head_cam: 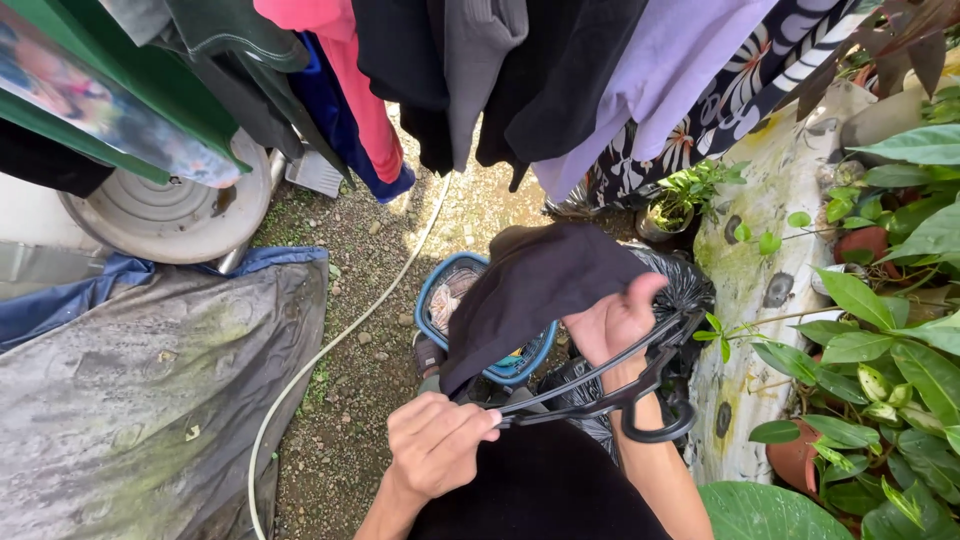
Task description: The person is taking wet clothes from a blue laundry basket, putting them onto plastic hangers, and hanging them on an outdoor clothesline.
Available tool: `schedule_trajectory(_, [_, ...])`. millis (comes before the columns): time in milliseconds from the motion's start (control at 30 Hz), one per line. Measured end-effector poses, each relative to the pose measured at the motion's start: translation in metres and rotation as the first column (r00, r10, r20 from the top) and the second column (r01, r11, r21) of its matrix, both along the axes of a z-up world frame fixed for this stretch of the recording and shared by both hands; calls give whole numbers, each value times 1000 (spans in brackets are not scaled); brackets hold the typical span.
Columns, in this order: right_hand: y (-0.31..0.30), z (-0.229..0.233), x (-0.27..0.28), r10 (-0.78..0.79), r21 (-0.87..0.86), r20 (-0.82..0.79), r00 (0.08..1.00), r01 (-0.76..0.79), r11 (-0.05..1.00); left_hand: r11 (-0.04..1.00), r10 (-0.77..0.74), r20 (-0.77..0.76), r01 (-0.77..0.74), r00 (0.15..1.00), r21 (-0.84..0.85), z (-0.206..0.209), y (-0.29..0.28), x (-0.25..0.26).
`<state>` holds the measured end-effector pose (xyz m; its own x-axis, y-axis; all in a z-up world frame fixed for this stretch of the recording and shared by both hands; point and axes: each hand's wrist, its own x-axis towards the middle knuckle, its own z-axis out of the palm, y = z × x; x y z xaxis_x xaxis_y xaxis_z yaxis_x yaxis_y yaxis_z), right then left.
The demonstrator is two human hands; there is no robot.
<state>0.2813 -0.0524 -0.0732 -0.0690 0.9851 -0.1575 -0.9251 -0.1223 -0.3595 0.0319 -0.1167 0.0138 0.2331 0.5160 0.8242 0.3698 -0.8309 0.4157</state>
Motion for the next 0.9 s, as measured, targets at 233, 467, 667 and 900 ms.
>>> schedule_trajectory(233, [-13, -31, 5, -108, 22, 253, 961, 106, 994, 996, -21, 0, 21, 1000, -88, 1, -4, -23])
schedule_trajectory(467, [-22, -44, 20, -212, -103, 310, 927, 254, 962, 993, -82, 3, 82, 997, -89, -8, -6, -26])
schedule_trajectory(667, [-19, -62, 27, -158, -8, 220, 963, 164, 986, 999, -34, 21, 34, 999, -30, 6, 5, -23])
schedule_trajectory(900, [-7, -26, 16, 199, -176, 888, 415, -93, 980, 987, 155, 82, -152, 984, -48, -18, 26, -31])
